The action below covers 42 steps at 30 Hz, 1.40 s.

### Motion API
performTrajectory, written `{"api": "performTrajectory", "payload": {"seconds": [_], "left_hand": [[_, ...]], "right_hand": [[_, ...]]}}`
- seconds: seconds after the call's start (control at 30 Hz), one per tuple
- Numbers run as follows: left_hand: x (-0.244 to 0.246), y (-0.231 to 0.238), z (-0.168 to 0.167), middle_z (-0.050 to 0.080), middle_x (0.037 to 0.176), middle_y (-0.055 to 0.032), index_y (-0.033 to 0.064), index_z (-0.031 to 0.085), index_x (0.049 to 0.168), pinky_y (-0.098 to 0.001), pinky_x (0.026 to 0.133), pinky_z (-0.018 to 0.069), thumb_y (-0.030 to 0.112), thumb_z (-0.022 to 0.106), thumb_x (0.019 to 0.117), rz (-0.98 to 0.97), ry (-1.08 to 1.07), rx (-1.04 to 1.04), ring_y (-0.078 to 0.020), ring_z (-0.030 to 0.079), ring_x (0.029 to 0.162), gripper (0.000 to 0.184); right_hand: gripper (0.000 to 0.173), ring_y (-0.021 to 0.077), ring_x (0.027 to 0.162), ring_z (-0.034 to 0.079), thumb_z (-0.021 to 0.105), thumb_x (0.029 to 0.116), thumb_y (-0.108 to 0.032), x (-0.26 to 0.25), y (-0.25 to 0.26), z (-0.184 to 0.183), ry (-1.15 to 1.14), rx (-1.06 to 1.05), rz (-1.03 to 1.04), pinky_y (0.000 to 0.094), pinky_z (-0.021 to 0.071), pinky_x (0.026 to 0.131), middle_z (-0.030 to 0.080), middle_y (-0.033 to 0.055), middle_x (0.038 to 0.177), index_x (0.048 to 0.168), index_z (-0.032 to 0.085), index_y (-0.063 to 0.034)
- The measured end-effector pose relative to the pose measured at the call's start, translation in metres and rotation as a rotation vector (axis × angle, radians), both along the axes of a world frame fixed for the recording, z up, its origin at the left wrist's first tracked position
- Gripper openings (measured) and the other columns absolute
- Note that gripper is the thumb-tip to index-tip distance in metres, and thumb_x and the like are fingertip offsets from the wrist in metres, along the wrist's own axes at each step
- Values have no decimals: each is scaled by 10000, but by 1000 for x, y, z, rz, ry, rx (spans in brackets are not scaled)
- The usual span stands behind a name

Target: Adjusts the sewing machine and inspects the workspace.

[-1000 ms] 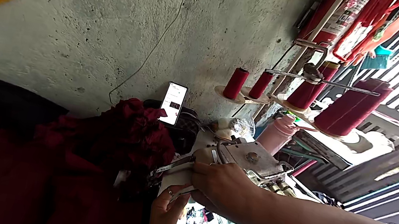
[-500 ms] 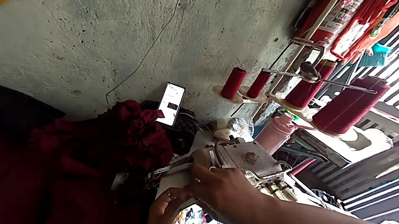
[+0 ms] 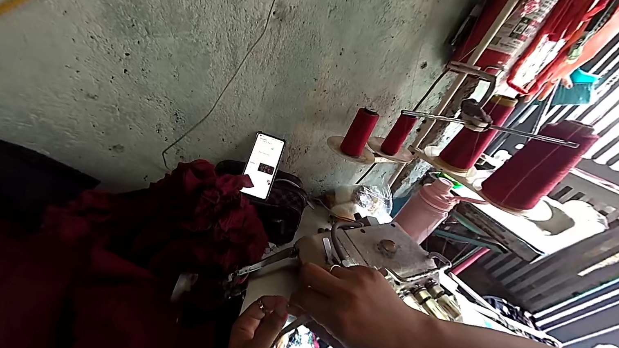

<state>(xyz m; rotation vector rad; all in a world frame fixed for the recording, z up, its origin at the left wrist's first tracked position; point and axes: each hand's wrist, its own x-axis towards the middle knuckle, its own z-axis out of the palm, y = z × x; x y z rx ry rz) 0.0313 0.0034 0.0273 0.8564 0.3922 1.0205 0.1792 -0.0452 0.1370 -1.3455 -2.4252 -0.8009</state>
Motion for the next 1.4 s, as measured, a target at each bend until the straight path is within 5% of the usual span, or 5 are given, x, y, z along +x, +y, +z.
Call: {"api": "performTrajectory", "payload": {"seconds": [0.77,1.4], "left_hand": [[-1,-2,0,728,766,76,122,756,948,-147,579,484,-114,516,895,3,41,29,39,570,576,340],[-2,1,-2,684,747,98,177,732,905,-126,573,466,72,564,982,-23,-11,54,52,559,596,213]], "right_hand": [[275,151,493,503,634,909,-278,-2,3,1,6,-5,-23,276,343,373,554,54,760,704,588,-100],[272,151,478,505,644,893,-247,-4,-3,-5,28,-27,-23,279,346,365,551,50,726,671,587,-101]]}}
